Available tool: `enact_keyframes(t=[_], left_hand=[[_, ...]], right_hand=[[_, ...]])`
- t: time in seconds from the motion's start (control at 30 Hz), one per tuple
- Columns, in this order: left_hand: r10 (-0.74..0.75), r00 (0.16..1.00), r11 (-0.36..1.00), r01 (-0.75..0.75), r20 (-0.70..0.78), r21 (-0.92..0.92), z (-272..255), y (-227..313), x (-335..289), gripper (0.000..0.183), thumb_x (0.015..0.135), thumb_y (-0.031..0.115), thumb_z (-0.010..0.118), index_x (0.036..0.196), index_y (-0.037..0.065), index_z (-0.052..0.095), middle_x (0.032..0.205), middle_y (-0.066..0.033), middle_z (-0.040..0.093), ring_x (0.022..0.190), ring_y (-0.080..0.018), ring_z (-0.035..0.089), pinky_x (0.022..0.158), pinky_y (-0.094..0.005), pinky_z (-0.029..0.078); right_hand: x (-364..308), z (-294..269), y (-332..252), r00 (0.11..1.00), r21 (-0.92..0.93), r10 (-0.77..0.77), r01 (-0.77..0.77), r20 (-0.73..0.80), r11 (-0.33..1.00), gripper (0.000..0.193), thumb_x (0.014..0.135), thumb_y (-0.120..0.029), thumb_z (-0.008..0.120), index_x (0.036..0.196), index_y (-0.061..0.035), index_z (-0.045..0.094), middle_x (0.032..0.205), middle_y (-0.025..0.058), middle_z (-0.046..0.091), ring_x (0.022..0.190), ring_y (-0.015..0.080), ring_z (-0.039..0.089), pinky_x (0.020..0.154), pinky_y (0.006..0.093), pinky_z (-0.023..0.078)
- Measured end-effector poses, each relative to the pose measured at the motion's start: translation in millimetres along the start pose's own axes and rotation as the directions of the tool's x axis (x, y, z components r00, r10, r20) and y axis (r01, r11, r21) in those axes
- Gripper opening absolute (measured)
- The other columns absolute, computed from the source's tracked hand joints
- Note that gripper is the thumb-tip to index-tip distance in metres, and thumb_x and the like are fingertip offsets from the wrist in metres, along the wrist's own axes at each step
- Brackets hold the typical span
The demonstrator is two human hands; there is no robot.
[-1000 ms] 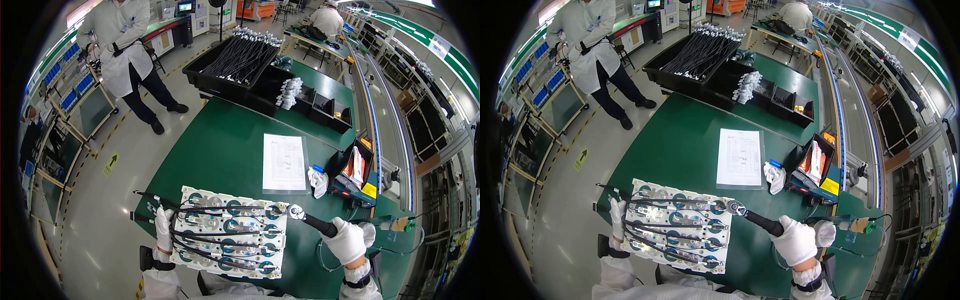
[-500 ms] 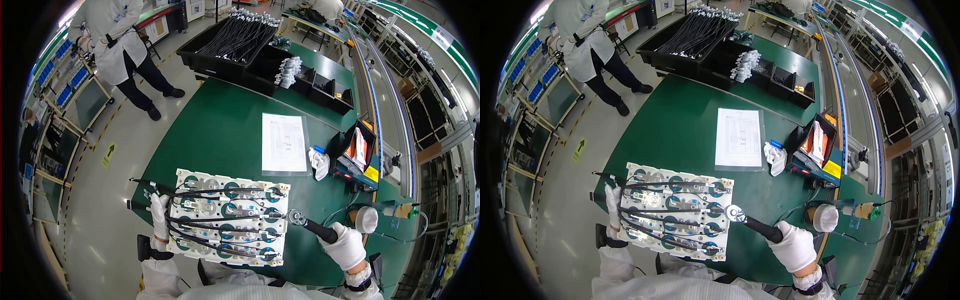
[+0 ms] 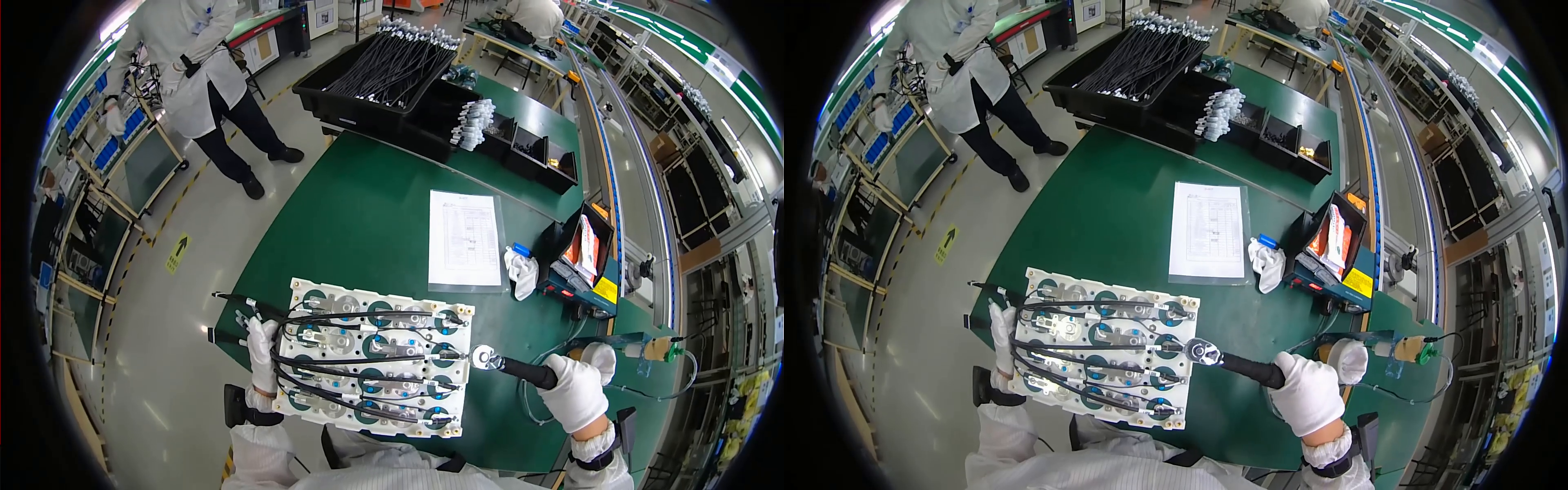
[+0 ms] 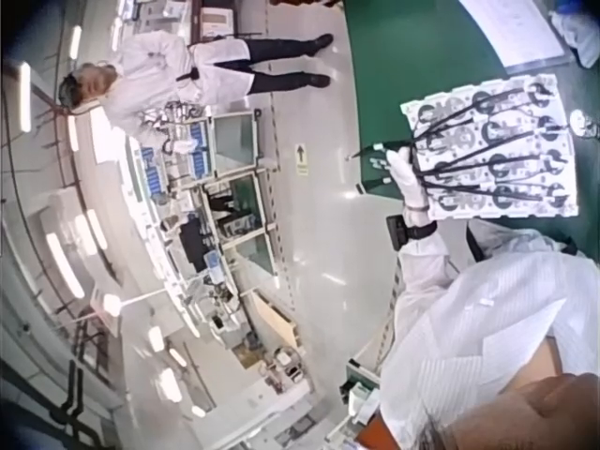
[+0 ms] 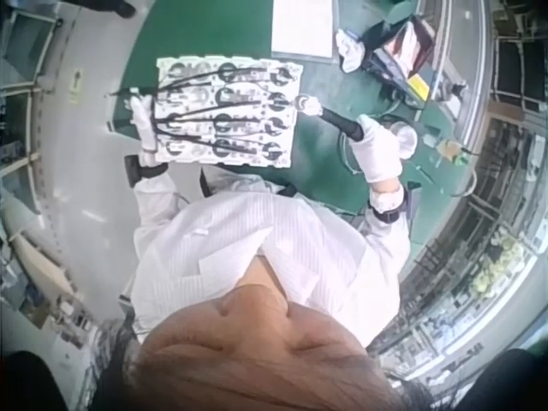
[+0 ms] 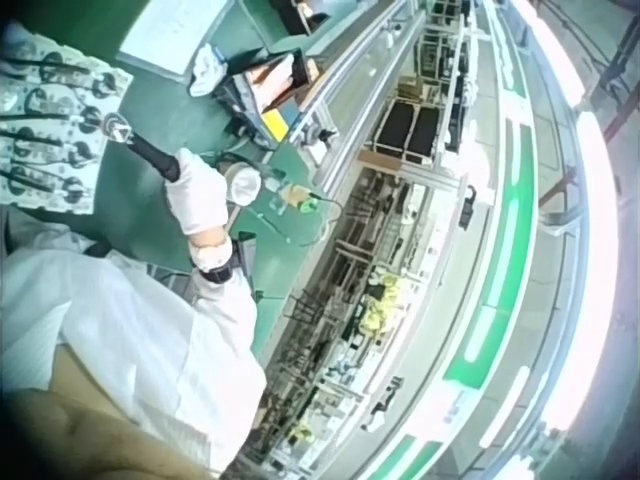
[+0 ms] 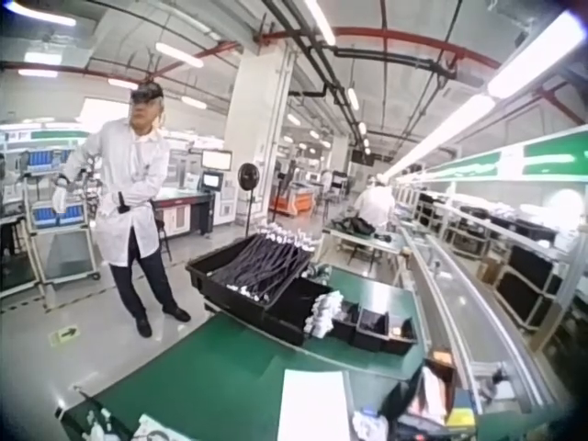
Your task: The person applies glue to a battery pack using a dispenser, moves it to a conveyor, and picks up a document. They then use a torque wrench and a marker on the terminals before applying more glue with the dispenser.
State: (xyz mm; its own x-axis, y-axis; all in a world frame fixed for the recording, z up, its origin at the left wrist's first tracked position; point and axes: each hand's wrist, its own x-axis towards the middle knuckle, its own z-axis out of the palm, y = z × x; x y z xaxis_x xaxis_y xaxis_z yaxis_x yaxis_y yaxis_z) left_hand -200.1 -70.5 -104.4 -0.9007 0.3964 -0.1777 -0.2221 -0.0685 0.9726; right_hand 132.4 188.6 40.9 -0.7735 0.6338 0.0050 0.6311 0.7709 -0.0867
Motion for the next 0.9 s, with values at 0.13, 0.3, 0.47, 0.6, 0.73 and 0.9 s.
enact_keyframes(t=[0.13, 0.3, 0.47, 0.6, 0.73, 0.9], left_hand=[[-0.002, 1.000, 1.000, 0.001, 0.023, 0.014, -3.0, -1.3, 2.4, 0.051, 0.099, 0.051, 0.027, 0.064, 0.015, 0.030, 0.059, 0.0072, 0.033, 0.052, -0.0032, 0.028, 0.046, -0.0235, 0.022], [-0.001, 1.000, 1.000, 0.002, 0.014, -0.028, 3.3, 4.6, 0.7, 0.050, 0.100, 0.049, 0.027, 0.064, 0.015, 0.030, 0.060, 0.0071, 0.031, 0.053, -0.0034, 0.028, 0.046, -0.0239, 0.022], [0.006, 0.999, 1.000, -0.007, 0.031, 0.013, 2.7, 2.0, 4.2, 0.051, 0.099, 0.051, 0.027, 0.064, 0.015, 0.029, 0.059, 0.0073, 0.031, 0.053, -0.0037, 0.028, 0.046, -0.0237, 0.023], [0.033, 0.999, 0.998, -0.035, 0.035, 0.046, -2.0, -3.0, 5.0, 0.051, 0.099, 0.053, 0.028, 0.064, 0.015, 0.028, 0.060, 0.0075, 0.032, 0.052, -0.0036, 0.029, 0.047, -0.0231, 0.025], [-0.071, 0.997, 0.995, 0.073, 0.026, -0.074, -5.7, -6.0, 2.4, 0.050, 0.098, 0.053, 0.030, 0.065, 0.016, 0.028, 0.060, 0.0076, 0.031, 0.052, -0.0034, 0.029, 0.047, -0.0228, 0.025], [-0.117, 0.993, 0.966, 0.117, 0.015, -0.229, -5.0, -14.0, 8.4, 0.047, 0.098, 0.052, 0.032, 0.067, 0.017, 0.026, 0.062, 0.0076, 0.028, 0.054, -0.0035, 0.028, 0.048, -0.0227, 0.025]], right_hand=[[8.9, -7.5, -1.6, 0.997, -0.052, -0.070, 0.071, 0.018, 0.996, 0.015, 0.073, -0.021, 0.066, 0.074, -0.0128, 0.054, 0.063, 0.0073, 0.057, 0.059, 0.0282, 0.060, 0.055, 0.0397, 0.047], [27.9, 6.3, 17.6, 0.994, -0.058, -0.103, 0.104, 0.026, 0.993, 0.013, 0.070, -0.017, 0.066, 0.074, -0.0126, 0.053, 0.066, 0.0085, 0.056, 0.064, 0.0294, 0.060, 0.058, 0.0406, 0.047], [33.7, 20.8, 22.0, 0.982, -0.070, -0.163, 0.157, -0.091, 0.985, 0.014, 0.067, -0.012, 0.065, 0.074, -0.0117, 0.054, 0.067, 0.0093, 0.053, 0.066, 0.0307, 0.058, 0.060, 0.0418, 0.046], [-2.3, -2.3, -10.7, 0.978, -0.022, 0.127, -0.125, 0.168, 0.992, 0.015, 0.070, -0.019, 0.067, 0.076, -0.0122, 0.056, 0.062, 0.0115, 0.060, 0.058, 0.0312, 0.061, 0.056, 0.0413, 0.048], [-19.4, -8.5, -31.9, 0.955, -0.077, 0.204, -0.192, 0.215, 0.978, 0.017, 0.070, -0.022, 0.067, 0.077, -0.0108, 0.056, 0.059, 0.0110, 0.059, 0.055, 0.0298, 0.061, 0.053, 0.0398, 0.048], [12.2, 4.6, -7.4, 0.998, -0.219, 0.069, -0.065, 0.011, 0.974, 0.016, 0.069, -0.013, 0.065, 0.079, -0.0121, 0.054, 0.071, 0.0093, 0.055, 0.070, 0.0288, 0.058, 0.069, 0.0394, 0.043]])
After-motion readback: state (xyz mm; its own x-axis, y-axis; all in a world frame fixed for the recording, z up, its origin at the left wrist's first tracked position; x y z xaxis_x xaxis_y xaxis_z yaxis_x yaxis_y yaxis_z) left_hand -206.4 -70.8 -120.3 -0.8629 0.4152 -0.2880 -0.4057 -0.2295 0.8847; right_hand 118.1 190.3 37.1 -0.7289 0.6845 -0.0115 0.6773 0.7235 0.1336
